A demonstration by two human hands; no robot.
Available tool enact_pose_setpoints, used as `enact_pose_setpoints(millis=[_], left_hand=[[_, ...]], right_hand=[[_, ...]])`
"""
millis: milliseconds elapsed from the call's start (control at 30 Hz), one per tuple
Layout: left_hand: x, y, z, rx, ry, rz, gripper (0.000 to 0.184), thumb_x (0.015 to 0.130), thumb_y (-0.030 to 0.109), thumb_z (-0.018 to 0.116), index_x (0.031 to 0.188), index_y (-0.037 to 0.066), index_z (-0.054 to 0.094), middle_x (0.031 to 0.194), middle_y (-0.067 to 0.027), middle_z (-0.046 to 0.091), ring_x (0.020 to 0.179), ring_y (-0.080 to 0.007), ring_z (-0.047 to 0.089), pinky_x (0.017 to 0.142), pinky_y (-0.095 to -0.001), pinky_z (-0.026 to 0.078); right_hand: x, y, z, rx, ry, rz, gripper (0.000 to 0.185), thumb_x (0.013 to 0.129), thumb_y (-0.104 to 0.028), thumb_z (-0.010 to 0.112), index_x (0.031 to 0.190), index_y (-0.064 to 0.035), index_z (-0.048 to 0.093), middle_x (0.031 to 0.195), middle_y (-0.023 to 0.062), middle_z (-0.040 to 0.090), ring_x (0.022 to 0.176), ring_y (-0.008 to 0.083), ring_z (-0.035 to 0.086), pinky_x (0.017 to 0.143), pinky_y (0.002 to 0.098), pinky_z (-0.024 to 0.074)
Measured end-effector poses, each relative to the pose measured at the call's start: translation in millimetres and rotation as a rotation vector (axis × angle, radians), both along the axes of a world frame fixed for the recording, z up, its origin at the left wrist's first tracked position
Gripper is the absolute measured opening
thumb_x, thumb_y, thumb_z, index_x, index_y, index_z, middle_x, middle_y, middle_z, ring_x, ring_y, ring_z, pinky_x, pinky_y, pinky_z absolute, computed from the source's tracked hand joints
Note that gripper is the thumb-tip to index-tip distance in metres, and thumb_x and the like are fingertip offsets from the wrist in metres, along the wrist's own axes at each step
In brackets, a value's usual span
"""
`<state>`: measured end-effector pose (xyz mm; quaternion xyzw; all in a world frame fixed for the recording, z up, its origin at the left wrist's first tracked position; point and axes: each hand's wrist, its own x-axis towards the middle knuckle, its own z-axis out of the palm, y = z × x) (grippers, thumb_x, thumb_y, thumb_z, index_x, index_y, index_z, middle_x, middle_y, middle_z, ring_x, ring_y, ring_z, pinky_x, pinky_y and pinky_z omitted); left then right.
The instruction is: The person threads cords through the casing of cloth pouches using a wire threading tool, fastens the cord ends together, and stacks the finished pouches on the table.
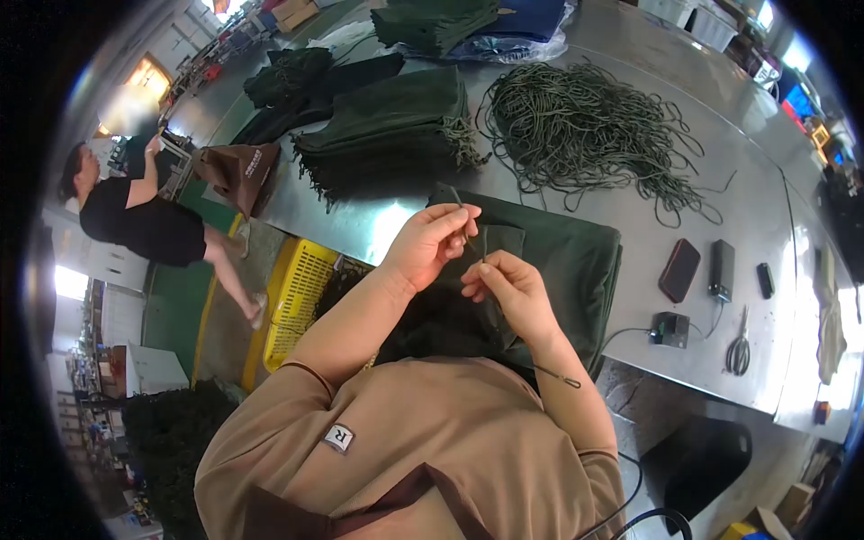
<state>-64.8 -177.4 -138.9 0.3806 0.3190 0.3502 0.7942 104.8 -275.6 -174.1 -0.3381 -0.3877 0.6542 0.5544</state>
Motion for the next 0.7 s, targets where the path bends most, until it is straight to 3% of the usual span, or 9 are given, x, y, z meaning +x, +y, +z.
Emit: enact_pose_setpoints(millis=[167, 300, 433, 533, 700], left_hand=[[8.9, -15.4, 9.3, 0.183, 0.264, 0.000, 0.020, 0.099, 0.014, 0.060, 0.114, 0.003, 0.068, 0.083, 0.0001, 0.063, 0.065, -0.0041, 0.047, 0.058, -0.0183, 0.037], [13.7, -22.2, 8.9, 0.318, 0.359, -0.029, 0.020, 0.101, 0.016, 0.059, 0.111, 0.003, 0.070, 0.077, 0.0037, 0.060, 0.062, -0.0023, 0.043, 0.056, -0.0180, 0.034], [15.8, -24.0, 4.0, 0.424, 0.392, -0.005, 0.021, 0.101, 0.017, 0.059, 0.111, 0.003, 0.071, 0.074, 0.0060, 0.056, 0.061, -0.0017, 0.041, 0.055, -0.0180, 0.033], [17.2, -24.3, 2.9, 0.433, 0.401, -0.036, 0.020, 0.101, 0.017, 0.059, 0.110, 0.003, 0.071, 0.073, 0.0072, 0.053, 0.061, -0.0015, 0.040, 0.055, -0.0180, 0.032], [19.7, -27.7, 2.7, 0.408, 0.342, -0.035, 0.019, 0.101, 0.016, 0.059, 0.110, 0.004, 0.072, 0.076, 0.0069, 0.054, 0.062, -0.0014, 0.040, 0.054, -0.0184, 0.032]], right_hand=[[-5.5, 7.1, 4.9, -0.081, -0.057, -0.138, 0.017, 0.104, -0.012, 0.053, 0.100, 0.0000, 0.065, 0.096, 0.0066, 0.069, 0.083, 0.0141, 0.067, 0.073, 0.0252, 0.0537], [-9.3, 13.5, -2.4, 0.080, -0.264, -0.334, 0.010, 0.100, -0.005, 0.058, 0.096, 0.0025, 0.064, 0.092, 0.0066, 0.067, 0.080, 0.0140, 0.068, 0.073, 0.0263, 0.0553], [-7.5, 9.0, 15.1, 0.195, -0.574, -0.395, 0.006, 0.095, 0.000, 0.061, 0.094, 0.0044, 0.064, 0.086, 0.0096, 0.065, 0.076, 0.0152, 0.068, 0.068, 0.0272, 0.0544], [-8.9, 7.9, 15.2, 0.215, -0.611, -0.406, 0.007, 0.094, 0.000, 0.059, 0.094, 0.0053, 0.064, 0.085, 0.0079, 0.066, 0.076, 0.0109, 0.064, 0.069, 0.0249, 0.0493], [-6.8, 5.9, 17.6, 0.247, -0.660, -0.418, 0.006, 0.094, 0.002, 0.059, 0.094, 0.0047, 0.064, 0.083, 0.0088, 0.063, 0.072, 0.0136, 0.062, 0.066, 0.0270, 0.0484]])
